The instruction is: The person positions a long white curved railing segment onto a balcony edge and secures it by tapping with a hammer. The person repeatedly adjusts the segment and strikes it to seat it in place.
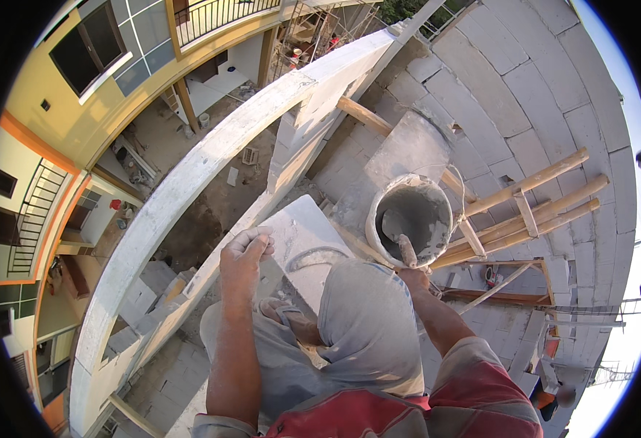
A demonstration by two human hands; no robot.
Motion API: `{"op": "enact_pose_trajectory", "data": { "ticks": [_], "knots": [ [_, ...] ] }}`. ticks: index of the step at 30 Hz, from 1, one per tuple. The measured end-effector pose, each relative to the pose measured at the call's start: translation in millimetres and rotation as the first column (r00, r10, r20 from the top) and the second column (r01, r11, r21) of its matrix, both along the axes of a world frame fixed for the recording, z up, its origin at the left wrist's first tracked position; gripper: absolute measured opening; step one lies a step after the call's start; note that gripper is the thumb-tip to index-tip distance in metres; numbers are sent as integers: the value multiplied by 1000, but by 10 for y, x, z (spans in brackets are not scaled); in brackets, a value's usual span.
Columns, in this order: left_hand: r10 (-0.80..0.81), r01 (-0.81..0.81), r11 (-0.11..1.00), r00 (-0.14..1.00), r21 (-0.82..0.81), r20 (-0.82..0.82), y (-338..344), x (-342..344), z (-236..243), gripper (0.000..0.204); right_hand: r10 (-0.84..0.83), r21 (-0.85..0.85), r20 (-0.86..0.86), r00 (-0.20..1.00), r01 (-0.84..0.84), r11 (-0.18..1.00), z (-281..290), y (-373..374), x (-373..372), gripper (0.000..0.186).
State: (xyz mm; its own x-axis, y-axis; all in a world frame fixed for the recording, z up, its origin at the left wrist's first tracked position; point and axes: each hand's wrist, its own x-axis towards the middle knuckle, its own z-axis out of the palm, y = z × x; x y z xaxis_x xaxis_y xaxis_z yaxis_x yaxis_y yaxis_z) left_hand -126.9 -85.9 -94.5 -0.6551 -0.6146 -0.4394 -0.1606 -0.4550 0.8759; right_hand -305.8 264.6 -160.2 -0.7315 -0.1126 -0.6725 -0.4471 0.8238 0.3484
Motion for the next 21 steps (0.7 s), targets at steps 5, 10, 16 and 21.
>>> {"op": "enact_pose_trajectory", "data": {
  "ticks": [5, 10, 16, 21],
  "knots": [
    [15, -14, 1000, 999, -17, 35, -93, 173, 182, 22, -25, -68, 68, 997, 29, 997, 47, -4, 189, 40],
    [160, -160, 987, 986, 1, -47, -173, -60, -117, 17, -91, -208, 116, 989, 113, 972, 4, -61, 275, 43],
    [199, -203, 964, 979, 171, 42, 108, -616, -817, 21, -234, -357, 215, 948, 299, 885, 104, 188, 258, 46],
    [155, -173, 970, 981, 171, 115, 111, -835, -1068, 31, -316, -497, 319, 894, 441, 747, 264, 33, -75, 48]
  ]
}}
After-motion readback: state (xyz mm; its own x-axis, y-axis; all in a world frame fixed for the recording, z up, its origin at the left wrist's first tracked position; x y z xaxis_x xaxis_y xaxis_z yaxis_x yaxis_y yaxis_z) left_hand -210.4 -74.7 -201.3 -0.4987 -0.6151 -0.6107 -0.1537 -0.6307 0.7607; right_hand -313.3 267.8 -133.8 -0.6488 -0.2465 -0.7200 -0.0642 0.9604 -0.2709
